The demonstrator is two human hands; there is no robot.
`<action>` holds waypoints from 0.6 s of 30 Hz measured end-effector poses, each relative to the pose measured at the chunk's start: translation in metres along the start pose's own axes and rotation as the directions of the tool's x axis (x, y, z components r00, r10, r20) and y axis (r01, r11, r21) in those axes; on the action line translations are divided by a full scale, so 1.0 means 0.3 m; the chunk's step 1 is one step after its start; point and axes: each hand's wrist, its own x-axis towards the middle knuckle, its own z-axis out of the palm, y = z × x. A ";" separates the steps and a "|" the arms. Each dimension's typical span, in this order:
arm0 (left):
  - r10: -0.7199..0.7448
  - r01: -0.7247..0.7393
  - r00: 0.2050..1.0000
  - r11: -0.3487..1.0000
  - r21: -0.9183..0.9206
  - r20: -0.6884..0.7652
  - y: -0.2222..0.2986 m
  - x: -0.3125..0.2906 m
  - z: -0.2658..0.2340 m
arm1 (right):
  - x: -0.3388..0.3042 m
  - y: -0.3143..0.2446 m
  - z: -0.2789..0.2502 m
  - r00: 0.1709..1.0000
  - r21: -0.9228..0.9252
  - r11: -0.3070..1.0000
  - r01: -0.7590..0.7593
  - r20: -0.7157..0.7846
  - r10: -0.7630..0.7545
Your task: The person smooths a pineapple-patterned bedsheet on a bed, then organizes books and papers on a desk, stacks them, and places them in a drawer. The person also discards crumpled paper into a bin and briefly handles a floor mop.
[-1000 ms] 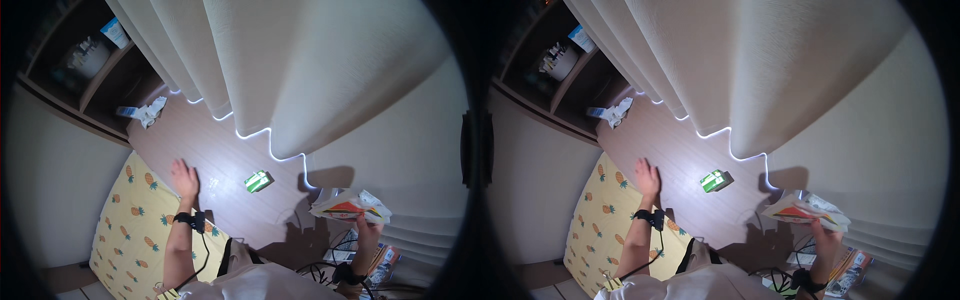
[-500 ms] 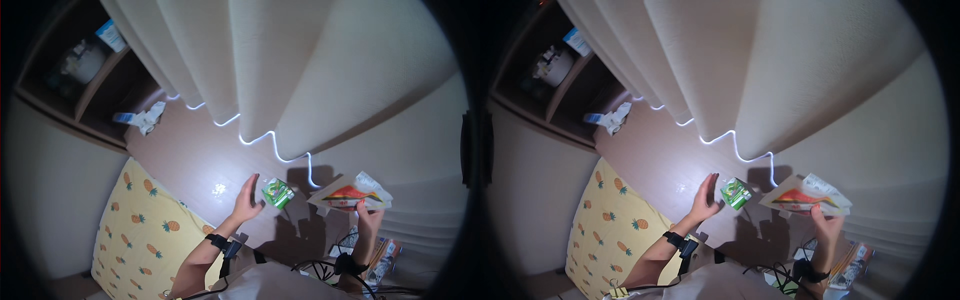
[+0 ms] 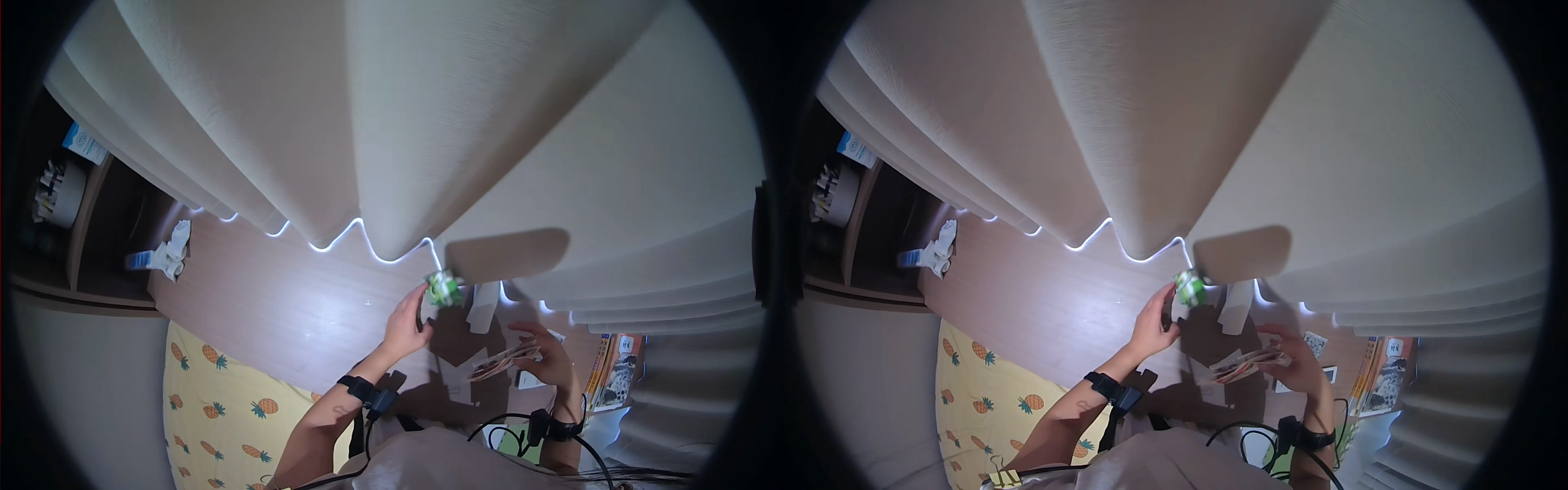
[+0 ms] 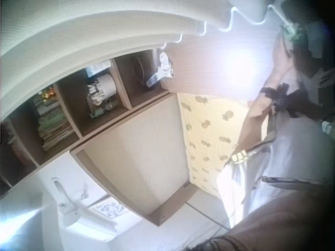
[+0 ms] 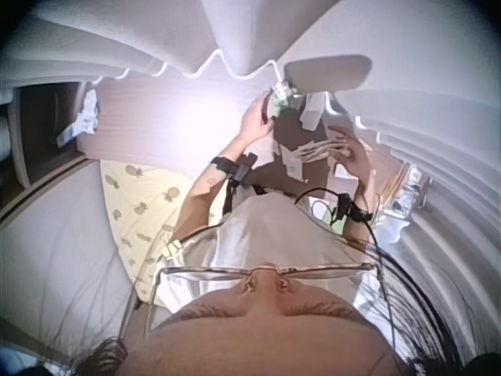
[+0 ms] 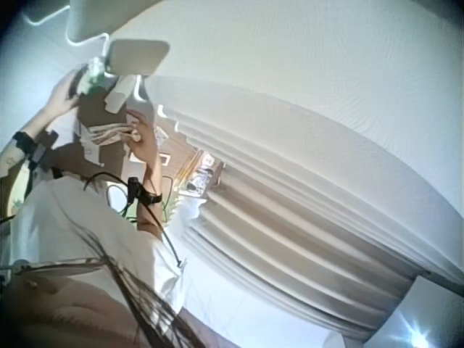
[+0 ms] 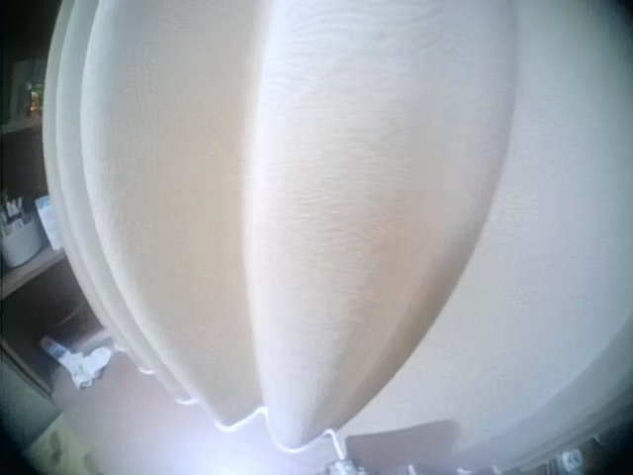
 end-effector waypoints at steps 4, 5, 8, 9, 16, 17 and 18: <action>0.052 -0.039 0.990 0.994 0.103 -0.129 0.114 0.087 0.079 | -0.042 0.082 -0.002 0.998 0.035 0.999 0.004 -0.060 -0.002; 0.065 -0.045 0.988 0.989 0.142 -0.137 0.116 0.105 0.097 | -0.047 0.104 -0.010 0.998 0.034 0.999 0.013 -0.065 -0.011; -0.031 0.062 0.973 0.990 0.129 -0.231 0.123 0.143 0.159 | -0.053 0.176 -0.031 0.996 0.040 0.995 0.090 -0.023 -0.090; -0.063 0.099 0.954 0.989 0.108 -0.293 0.109 0.148 0.177 | -0.055 0.194 -0.029 0.995 0.112 0.989 0.093 -0.042 -0.089; -0.113 0.070 0.989 0.926 -0.371 -0.096 0.231 0.013 0.255 | -0.097 0.307 -0.101 0.991 0.211 0.968 0.134 -0.028 -0.131; -0.067 0.067 0.998 0.961 -0.267 0.009 0.275 -0.033 0.256 | -0.100 0.333 -0.100 0.976 0.176 0.961 0.214 0.002 -0.218; -0.035 0.054 0.992 0.985 -0.162 0.117 0.317 -0.074 0.263 | -0.101 0.351 -0.097 0.953 0.145 0.945 0.293 0.037 -0.301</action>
